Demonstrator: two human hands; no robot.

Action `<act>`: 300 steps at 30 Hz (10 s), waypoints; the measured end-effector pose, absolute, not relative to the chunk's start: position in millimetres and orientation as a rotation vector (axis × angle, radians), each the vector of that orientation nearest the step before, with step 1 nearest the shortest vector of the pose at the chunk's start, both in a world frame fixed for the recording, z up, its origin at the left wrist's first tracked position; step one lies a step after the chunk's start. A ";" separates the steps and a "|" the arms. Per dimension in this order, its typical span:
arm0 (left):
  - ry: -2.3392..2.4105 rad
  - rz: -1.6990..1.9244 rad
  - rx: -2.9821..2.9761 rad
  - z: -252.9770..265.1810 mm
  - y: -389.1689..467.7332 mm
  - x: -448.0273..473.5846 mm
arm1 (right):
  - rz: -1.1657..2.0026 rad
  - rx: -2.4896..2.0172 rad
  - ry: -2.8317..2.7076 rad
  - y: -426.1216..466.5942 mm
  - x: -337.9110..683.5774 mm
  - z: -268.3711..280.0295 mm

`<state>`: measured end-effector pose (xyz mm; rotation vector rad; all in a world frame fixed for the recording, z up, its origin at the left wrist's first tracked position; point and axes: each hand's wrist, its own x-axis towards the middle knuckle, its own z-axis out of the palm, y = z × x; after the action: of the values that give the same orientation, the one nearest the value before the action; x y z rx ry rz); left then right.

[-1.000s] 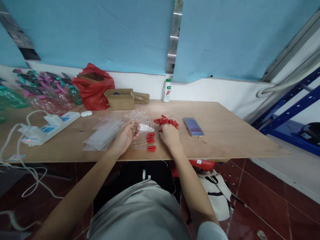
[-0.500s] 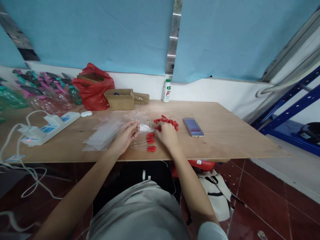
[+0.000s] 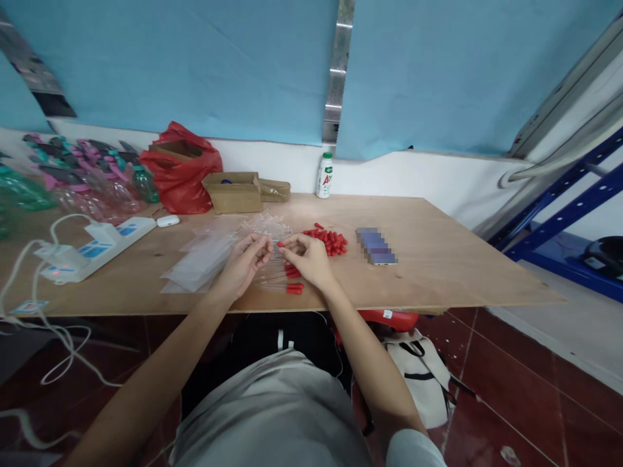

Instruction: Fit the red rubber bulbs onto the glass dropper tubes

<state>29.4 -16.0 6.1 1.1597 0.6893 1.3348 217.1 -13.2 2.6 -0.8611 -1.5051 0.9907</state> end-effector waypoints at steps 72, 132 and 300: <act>0.555 1.320 1.297 1.6 -15.4 28.3 | 0.966 -0.788 -1.464 -16.3 222.7 8.4; 1.140 0.995 2.477 29.1 -31.3 10.8 | 0.731 -0.745 -1.518 -21.1 214.1 15.0; 0.483 1.222 0.962 21.5 -14.6 10.5 | 0.941 -0.767 -1.432 -17.3 211.9 4.1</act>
<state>10.5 -14.6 21.5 0.9621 0.4827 1.2221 211.9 -17.3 4.1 -0.7670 -1.4322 0.9412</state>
